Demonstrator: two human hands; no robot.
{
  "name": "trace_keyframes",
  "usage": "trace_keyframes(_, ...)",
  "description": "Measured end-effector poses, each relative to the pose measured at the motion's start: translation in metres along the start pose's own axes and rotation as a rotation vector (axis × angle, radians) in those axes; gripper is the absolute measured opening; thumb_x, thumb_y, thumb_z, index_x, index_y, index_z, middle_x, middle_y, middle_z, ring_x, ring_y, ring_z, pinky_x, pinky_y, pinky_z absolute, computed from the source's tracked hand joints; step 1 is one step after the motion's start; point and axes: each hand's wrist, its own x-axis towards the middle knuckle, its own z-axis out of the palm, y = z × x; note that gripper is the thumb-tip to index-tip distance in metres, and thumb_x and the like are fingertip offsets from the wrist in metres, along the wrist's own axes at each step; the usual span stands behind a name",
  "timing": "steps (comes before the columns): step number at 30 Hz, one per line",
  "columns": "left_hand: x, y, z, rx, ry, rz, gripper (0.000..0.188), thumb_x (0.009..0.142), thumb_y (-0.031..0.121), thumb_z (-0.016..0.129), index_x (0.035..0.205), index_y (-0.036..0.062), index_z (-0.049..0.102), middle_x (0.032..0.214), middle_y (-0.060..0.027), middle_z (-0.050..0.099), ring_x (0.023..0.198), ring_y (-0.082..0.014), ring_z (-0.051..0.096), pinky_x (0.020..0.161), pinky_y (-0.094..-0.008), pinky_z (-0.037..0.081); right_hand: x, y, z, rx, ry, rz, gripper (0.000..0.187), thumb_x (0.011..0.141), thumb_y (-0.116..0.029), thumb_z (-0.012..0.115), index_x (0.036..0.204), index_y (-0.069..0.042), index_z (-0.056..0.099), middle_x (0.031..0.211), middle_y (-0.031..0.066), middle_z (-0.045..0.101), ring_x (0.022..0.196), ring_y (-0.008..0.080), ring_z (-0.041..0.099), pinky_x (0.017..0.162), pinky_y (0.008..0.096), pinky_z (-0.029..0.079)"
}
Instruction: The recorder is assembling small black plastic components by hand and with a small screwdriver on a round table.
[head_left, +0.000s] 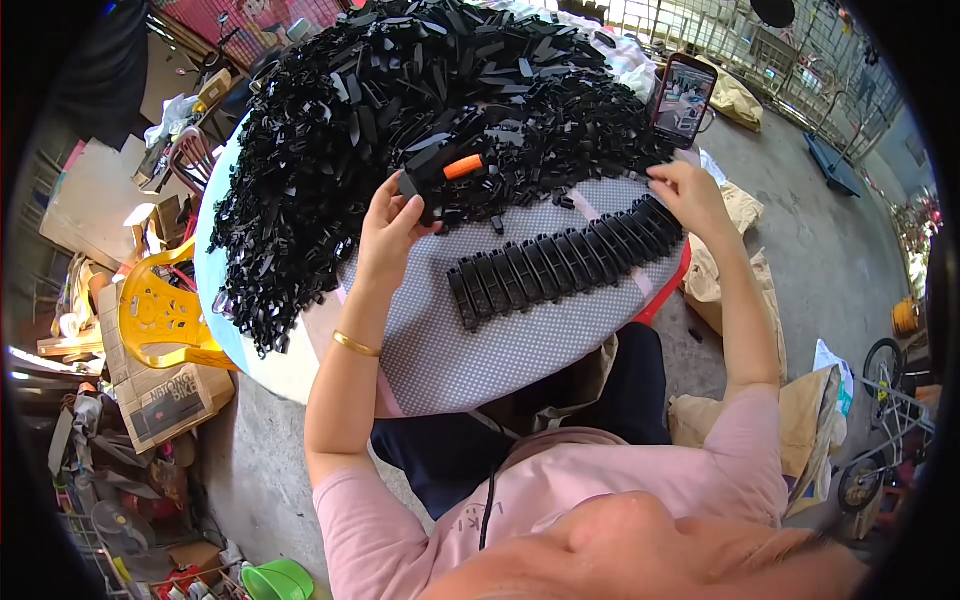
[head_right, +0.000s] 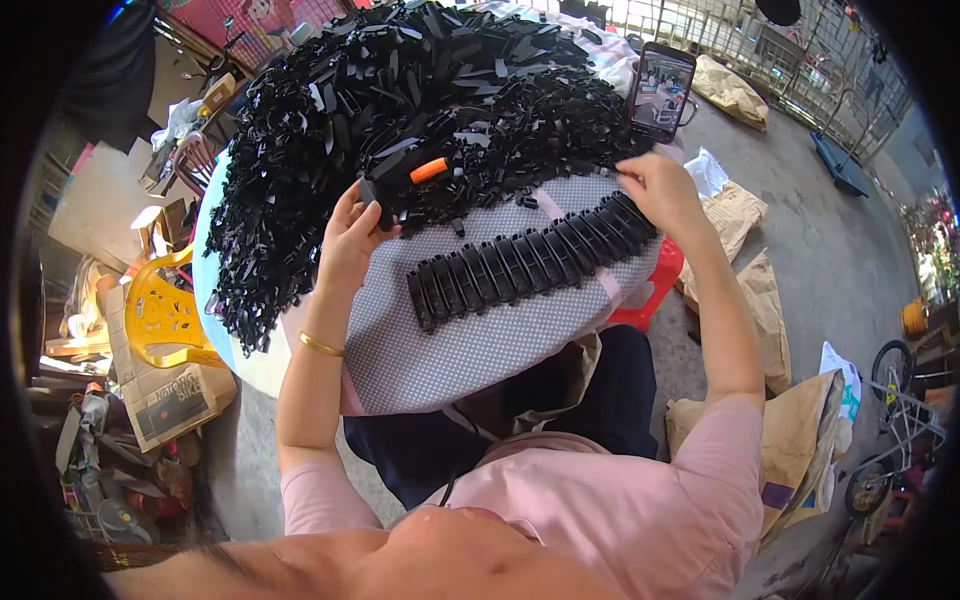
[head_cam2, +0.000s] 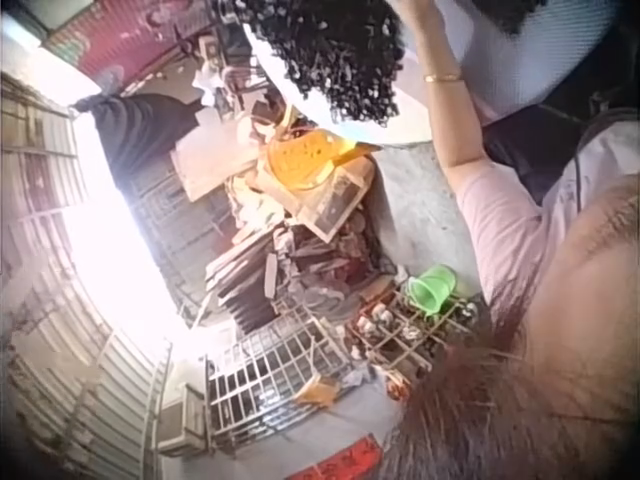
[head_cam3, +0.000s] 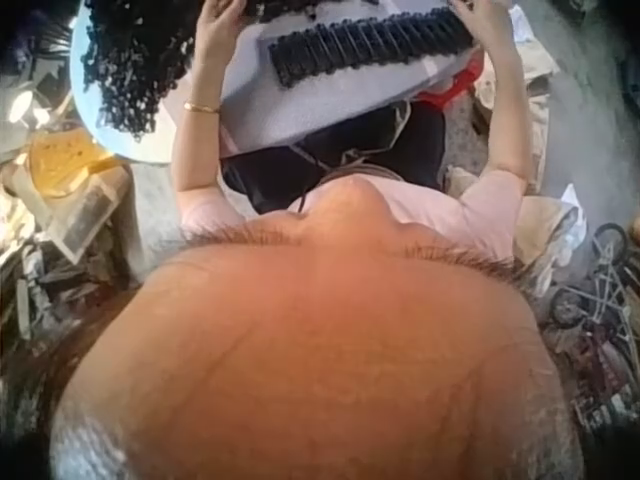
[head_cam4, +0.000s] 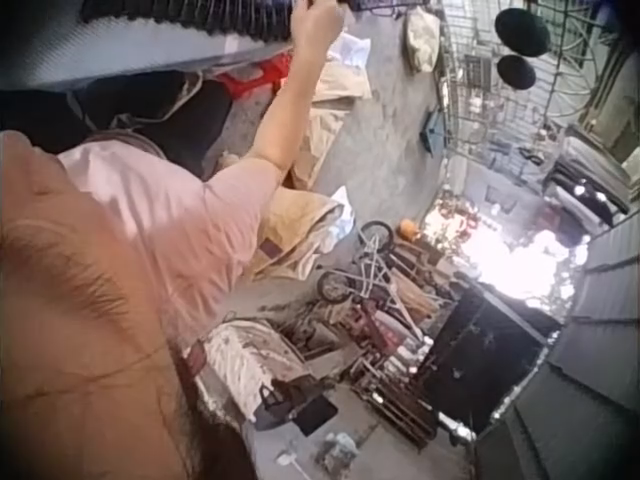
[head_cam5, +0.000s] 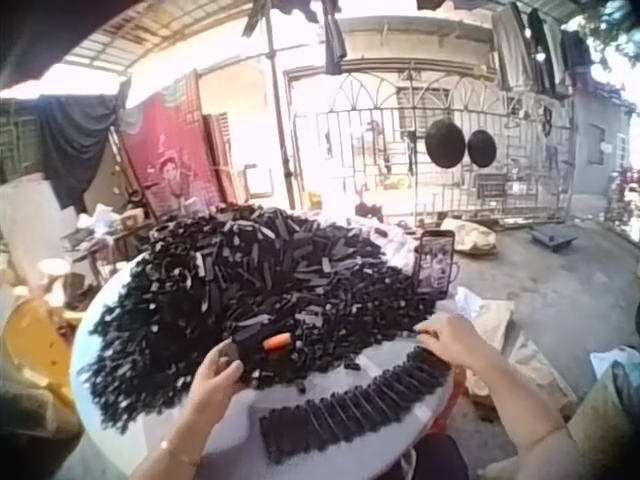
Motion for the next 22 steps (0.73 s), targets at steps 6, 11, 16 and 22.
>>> trace_keyframes(6,-0.009,-0.002,0.004,-0.235,-0.181,-0.130,0.040,0.090,0.009,0.045,0.129,0.0063,0.039,0.097,-0.0084,0.055,0.084,-0.0213,0.060,0.075,-0.0365,0.051,0.040,-0.030,0.037,-0.121,-0.102,-0.208,0.017,0.073,-0.019,0.065,0.087,-0.009,0.069,0.084,0.0107,0.061,0.080,0.0280,0.060,0.071,0.0372,0.048)
trace_keyframes(11,-0.015,0.003,0.012,-0.268,-0.335,-0.191,0.041,0.091,0.013,0.045,0.131,0.0079,0.038,0.102,-0.0111,0.056,0.084,-0.0223,0.061,0.074,-0.0356,0.051,0.051,-0.039,0.054,-0.272,-0.179,-0.223,0.014,0.074,-0.019,0.064,0.080,-0.006,0.067,0.083,0.0107,0.059,0.081,0.0281,0.061,0.070,0.0379,0.049)
trace_keyframes(16,-0.020,0.004,0.015,-0.318,-0.420,-0.204,0.042,0.092,0.013,0.044,0.133,0.0081,0.035,0.103,-0.0140,0.055,0.084,-0.0219,0.061,0.075,-0.0345,0.051,0.042,-0.062,0.045,0.016,-0.014,-0.155,0.014,0.077,-0.017,0.061,0.079,-0.003,0.063,0.081,0.0138,0.063,0.078,0.0305,0.062,0.066,0.0376,0.049)
trace_keyframes(22,-0.023,0.001,0.016,-0.232,-0.410,-0.196,0.047,0.090,0.018,0.052,0.133,0.0096,0.035,0.108,-0.0129,0.055,0.089,-0.0195,0.060,0.077,-0.0323,0.052,0.012,-0.132,0.028,0.638,-0.074,-0.208,0.016,0.081,-0.012,0.062,0.093,-0.003,0.065,0.089,0.0166,0.064,0.078,0.0225,0.064,0.066,0.0310,0.049)
